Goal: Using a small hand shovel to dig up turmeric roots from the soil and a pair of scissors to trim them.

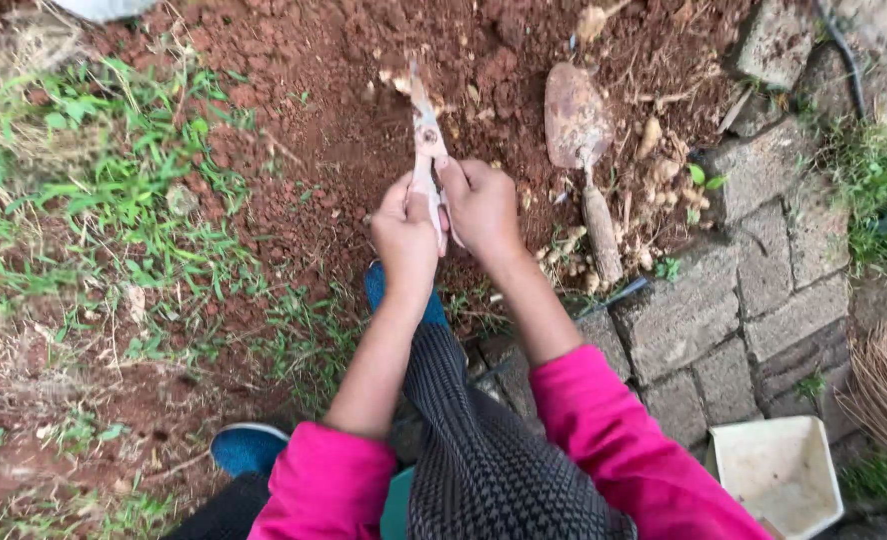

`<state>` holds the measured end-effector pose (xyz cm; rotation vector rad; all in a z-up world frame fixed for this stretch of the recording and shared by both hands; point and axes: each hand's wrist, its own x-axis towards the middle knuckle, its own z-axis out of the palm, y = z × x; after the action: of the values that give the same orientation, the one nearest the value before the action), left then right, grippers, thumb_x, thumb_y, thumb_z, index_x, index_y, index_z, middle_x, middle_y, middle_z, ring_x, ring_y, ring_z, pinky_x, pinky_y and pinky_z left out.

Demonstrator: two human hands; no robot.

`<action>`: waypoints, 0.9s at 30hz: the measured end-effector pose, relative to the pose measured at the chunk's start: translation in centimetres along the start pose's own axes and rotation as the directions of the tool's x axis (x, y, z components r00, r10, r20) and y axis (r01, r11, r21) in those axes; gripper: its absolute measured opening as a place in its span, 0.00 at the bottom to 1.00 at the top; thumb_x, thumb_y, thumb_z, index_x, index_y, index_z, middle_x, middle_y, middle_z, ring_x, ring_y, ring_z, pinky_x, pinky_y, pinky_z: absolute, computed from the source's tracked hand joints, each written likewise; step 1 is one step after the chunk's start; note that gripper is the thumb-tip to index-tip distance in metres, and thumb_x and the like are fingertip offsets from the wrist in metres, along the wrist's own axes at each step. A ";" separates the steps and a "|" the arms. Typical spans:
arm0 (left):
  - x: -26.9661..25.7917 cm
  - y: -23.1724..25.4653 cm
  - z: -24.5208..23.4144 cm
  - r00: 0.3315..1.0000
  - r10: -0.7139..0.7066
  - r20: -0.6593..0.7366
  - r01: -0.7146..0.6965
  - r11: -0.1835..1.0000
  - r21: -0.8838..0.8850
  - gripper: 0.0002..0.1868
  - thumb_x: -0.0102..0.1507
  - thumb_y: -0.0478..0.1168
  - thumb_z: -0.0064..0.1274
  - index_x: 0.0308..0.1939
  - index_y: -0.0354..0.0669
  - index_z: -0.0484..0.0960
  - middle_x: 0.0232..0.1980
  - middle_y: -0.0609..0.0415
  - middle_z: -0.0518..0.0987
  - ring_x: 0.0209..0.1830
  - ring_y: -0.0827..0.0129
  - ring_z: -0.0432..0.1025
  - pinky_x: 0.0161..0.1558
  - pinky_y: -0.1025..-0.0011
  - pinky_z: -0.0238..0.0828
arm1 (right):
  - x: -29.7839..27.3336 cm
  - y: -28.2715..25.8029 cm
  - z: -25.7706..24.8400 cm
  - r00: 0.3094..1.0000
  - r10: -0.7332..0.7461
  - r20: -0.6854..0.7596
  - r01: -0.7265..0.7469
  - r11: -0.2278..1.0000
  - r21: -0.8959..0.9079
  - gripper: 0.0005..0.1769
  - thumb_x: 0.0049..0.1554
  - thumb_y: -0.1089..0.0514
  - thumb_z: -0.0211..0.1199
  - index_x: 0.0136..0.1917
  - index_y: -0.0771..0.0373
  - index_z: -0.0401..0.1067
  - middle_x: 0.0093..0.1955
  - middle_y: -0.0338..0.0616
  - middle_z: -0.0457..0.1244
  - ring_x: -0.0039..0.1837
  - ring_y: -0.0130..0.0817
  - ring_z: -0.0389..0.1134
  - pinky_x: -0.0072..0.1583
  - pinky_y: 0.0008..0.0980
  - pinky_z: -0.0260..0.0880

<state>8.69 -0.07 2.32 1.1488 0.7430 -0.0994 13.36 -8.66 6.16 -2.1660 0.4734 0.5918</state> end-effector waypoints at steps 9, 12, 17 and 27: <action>4.8 -7.5 -2.1 0.913 -0.406 -0.020 0.400 0.907 -0.133 0.13 0.72 0.38 0.43 0.51 0.32 0.79 0.24 0.53 0.75 0.12 0.73 0.63 0.11 0.72 0.54 | 4.1 3.2 4.0 1.000 -0.004 -0.019 -0.005 0.909 -0.416 0.22 0.62 0.45 0.57 0.37 0.63 0.78 0.33 0.57 0.69 0.38 0.53 0.73 0.46 0.51 0.73; 8.8 -9.1 -5.2 0.946 -0.320 -0.047 0.310 0.938 -0.157 0.12 0.71 0.36 0.45 0.48 0.33 0.83 0.26 0.52 0.77 0.13 0.74 0.64 0.12 0.74 0.54 | 6.5 4.4 8.6 0.997 -0.013 -0.075 -0.017 0.922 -0.387 0.22 0.62 0.46 0.56 0.37 0.63 0.78 0.33 0.56 0.69 0.38 0.54 0.73 0.47 0.51 0.74; 5.5 -4.9 -8.1 0.961 -0.124 -0.246 0.103 0.990 -0.098 0.09 0.69 0.35 0.50 0.48 0.35 0.83 0.30 0.55 0.80 0.18 0.77 0.68 0.15 0.77 0.58 | 5.3 0.8 11.9 0.980 -0.172 0.104 0.199 0.891 -0.408 0.20 0.64 0.49 0.52 0.40 0.63 0.77 0.32 0.52 0.69 0.35 0.48 0.73 0.42 0.49 0.73; 4.7 -1.4 -9.4 0.973 -0.186 -0.138 0.210 0.959 0.188 0.19 0.59 0.28 0.57 0.53 0.40 0.82 0.34 0.61 0.84 0.22 0.80 0.75 0.20 0.78 0.70 | 2.4 1.5 10.5 0.989 0.111 0.094 -0.126 0.976 0.178 0.15 0.63 0.54 0.57 0.42 0.65 0.77 0.30 0.42 0.68 0.28 0.29 0.67 0.32 0.33 0.67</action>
<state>7.13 8.66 -3.44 1.2787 0.9710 -0.2825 11.96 -1.49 -1.90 -1.9400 0.5915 0.6739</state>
